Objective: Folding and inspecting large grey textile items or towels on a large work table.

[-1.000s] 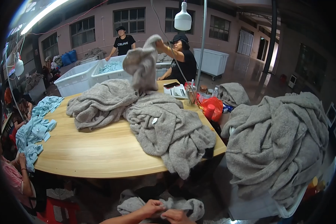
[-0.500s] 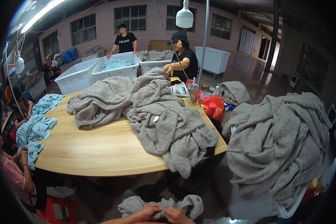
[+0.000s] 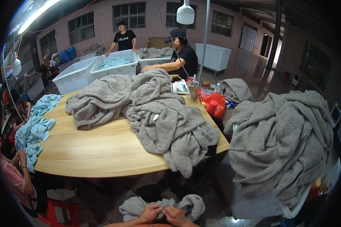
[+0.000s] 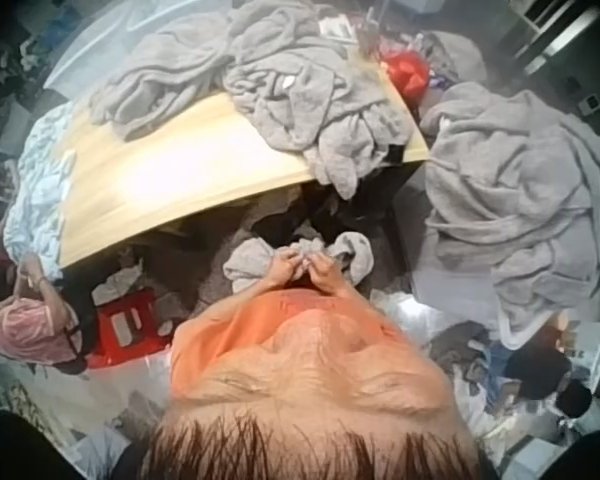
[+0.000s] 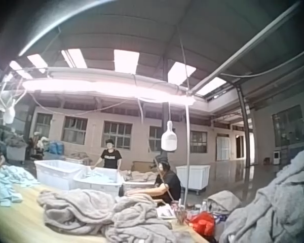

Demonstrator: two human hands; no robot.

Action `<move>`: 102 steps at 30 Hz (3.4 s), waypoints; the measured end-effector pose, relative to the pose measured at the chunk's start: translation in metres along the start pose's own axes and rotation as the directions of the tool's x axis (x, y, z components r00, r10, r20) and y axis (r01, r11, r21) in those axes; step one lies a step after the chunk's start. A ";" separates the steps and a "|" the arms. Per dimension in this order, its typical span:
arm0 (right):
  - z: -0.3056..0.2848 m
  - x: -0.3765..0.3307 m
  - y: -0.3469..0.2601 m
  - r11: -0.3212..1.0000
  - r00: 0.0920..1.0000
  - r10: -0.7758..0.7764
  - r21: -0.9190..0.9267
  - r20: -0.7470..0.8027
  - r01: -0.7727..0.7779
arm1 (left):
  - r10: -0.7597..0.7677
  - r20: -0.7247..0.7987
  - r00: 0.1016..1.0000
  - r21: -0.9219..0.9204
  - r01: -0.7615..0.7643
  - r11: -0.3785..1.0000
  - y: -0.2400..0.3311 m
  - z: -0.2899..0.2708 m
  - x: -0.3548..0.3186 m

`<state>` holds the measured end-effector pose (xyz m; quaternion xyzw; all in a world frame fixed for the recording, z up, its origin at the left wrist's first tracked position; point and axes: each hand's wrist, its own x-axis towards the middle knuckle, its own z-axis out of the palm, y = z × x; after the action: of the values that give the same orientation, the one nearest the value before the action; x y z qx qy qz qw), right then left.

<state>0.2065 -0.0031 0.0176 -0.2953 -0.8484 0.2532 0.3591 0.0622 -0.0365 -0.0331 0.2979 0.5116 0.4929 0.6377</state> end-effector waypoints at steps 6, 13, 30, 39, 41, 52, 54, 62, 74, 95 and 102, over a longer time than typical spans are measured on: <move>-0.007 0.008 -0.005 0.949 0.953 0.265 0.134 0.148 -0.285 | 0.029 0.080 0.996 0.007 -0.030 1.000 0.014 -0.002 -0.006; -0.009 0.009 0.004 0.909 0.962 0.214 0.326 0.173 -0.261 | 0.021 0.084 0.996 0.140 -0.033 0.990 0.015 -0.005 -0.006; 0.006 -0.009 0.011 0.906 0.919 0.290 0.233 0.268 -0.354 | -0.004 -0.006 1.000 0.268 0.006 0.963 0.018 -0.005 -0.012; 0.011 -0.007 -0.001 0.888 0.906 0.411 0.182 0.101 -0.423 | 0.272 -0.095 0.958 0.587 -0.167 0.792 0.007 0.002 -0.011; 0.010 -0.005 -0.004 0.897 0.915 0.394 0.182 0.082 -0.403 | 0.383 -0.059 0.922 0.640 -0.260 0.723 0.005 0.002 -0.011; 0.011 -0.014 0.016 0.974 0.962 0.224 -0.002 0.158 -0.226 | 0.292 -0.159 0.943 0.494 -0.180 0.850 0.013 0.010 -0.014; 0.012 -0.013 0.013 0.976 0.967 0.218 -0.012 0.134 -0.219 | 0.314 -0.145 0.938 0.441 -0.223 0.869 0.007 0.007 -0.010; 0.023 -0.016 0.017 0.967 0.973 0.094 -0.253 0.209 -0.039 | 0.281 -0.191 0.940 0.582 -0.122 0.804 0.000 0.001 -0.010; 0.026 -0.003 0.005 0.957 0.942 0.289 -0.043 0.172 -0.285 | 0.587 -0.191 0.787 0.704 -0.307 0.640 -0.009 0.011 -0.002; 0.020 -0.031 0.037 0.708 0.805 0.476 0.389 0.353 -0.589 | 0.068 0.143 0.987 0.708 -0.150 0.690 0.004 -0.011 -0.013; 0.016 -0.015 0.027 0.548 0.695 0.486 0.435 0.530 -0.715 | 0.178 0.032 0.984 0.666 -0.154 0.730 0.009 -0.011 -0.020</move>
<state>0.2115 0.0024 -0.0165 -0.3891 -0.6097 0.6700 0.1672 0.0486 -0.0535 -0.0215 0.5416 0.6357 0.3378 0.4341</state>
